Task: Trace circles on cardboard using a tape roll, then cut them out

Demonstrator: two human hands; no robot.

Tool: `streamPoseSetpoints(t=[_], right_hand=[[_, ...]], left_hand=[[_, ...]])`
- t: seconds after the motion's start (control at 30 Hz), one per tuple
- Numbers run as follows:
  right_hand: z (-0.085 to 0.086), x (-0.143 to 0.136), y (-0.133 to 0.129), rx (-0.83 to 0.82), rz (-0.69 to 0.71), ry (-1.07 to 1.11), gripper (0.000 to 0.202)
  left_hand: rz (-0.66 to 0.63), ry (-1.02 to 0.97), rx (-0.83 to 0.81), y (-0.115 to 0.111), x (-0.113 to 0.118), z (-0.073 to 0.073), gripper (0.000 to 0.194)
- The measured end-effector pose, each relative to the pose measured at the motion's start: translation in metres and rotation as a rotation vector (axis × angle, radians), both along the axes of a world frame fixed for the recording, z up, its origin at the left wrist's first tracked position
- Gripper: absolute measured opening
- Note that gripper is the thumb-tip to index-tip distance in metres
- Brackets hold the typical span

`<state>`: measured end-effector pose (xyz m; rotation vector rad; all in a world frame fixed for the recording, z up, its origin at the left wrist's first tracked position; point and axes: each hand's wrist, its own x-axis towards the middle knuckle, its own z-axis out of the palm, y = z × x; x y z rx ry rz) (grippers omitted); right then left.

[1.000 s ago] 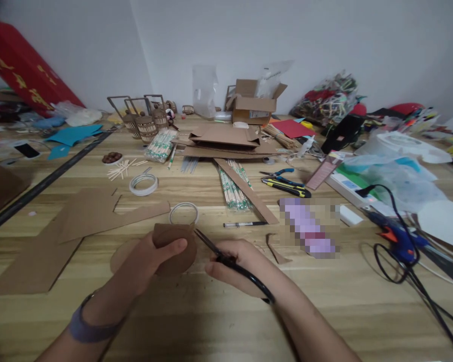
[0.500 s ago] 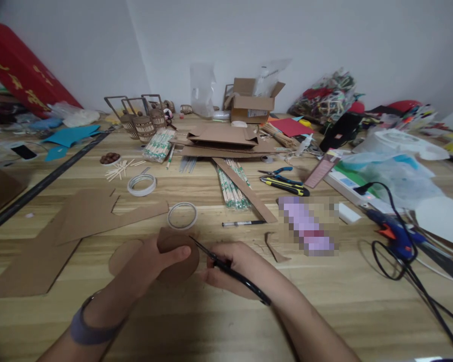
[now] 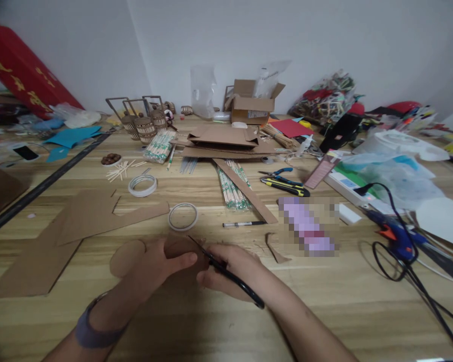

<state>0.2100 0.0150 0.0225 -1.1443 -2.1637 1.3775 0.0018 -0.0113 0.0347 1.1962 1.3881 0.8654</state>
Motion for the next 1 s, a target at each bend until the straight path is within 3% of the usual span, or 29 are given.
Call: streamPoseSetpoints(t=[0.3, 0.4, 0.53, 0.7, 1.0], right_hand=[[0.003, 0.001, -0.001, 0.041, 0.06, -0.035, 0.019], [0.0, 0.001, -0.002, 0.058, 0.052, -0.02, 0.021], [-0.005, 0.0, -0.005, 0.044, 0.004, -0.027, 0.019], [-0.006, -0.004, -0.007, 0.0, -0.018, -0.012, 0.026], [-0.004, -0.007, -0.008, -0.043, -0.028, -0.055, 0.028]], left_hand=[[-0.032, 0.04, -0.02, 0.001, 0.0, 0.001, 0.023], [0.011, 0.012, -0.017, 0.001, 0.001, 0.001, 0.022], [-0.044, -0.116, 0.0, 0.001, 0.003, 0.001, 0.014], [-0.001, -0.121, -0.015, 0.002, 0.004, -0.003, 0.02], [-0.137, -0.254, 0.015, 0.002, 0.003, -0.006, 0.011]])
